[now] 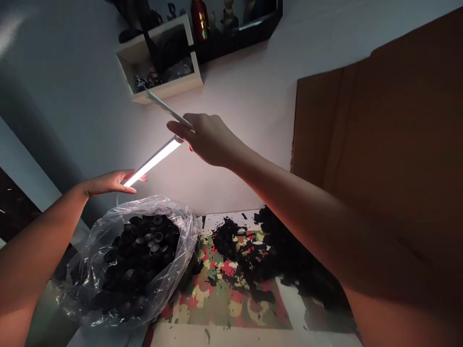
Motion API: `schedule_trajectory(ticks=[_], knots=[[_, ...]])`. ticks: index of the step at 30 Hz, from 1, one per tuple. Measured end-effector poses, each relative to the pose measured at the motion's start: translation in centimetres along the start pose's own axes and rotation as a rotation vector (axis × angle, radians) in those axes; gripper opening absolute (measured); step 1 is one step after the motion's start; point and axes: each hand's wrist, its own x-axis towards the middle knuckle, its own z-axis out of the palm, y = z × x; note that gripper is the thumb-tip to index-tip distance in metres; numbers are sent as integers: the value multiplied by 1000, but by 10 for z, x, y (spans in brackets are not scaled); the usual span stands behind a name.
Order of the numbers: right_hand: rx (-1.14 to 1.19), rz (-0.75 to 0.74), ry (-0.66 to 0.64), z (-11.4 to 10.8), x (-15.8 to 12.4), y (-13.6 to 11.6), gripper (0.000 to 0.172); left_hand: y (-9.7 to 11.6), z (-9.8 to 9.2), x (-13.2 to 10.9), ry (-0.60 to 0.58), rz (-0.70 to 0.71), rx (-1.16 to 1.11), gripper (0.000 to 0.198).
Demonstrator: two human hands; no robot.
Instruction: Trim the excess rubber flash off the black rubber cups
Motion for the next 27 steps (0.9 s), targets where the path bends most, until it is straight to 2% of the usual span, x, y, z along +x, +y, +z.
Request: schedule_trajectory(ticks=[6, 8, 10, 13, 17, 22, 27], knots=[[-59, 142, -151, -2, 11, -3, 40, 20, 4, 38, -44, 51, 49, 36], [-59, 215, -197, -3, 15, -3, 45, 21, 7, 47, -46, 9, 120, 44], [-55, 275, -213, -3, 19, 1, 45, 20, 13, 55, 14, -104, 168, 51], [-60, 304, -195, 0, 24, 12, 38, 17, 26, 65, 196, -244, 192, 46], [-60, 278, -135, 10, 23, 34, 29, 20, 45, 73, 381, -306, 268, 34], [-27, 256, -76, 21, 13, 55, 20, 31, 56, 71, 391, -264, 392, 42], [-72, 240, -33, 32, 5, 73, 15, 37, 64, 71, 405, -260, 446, 41]])
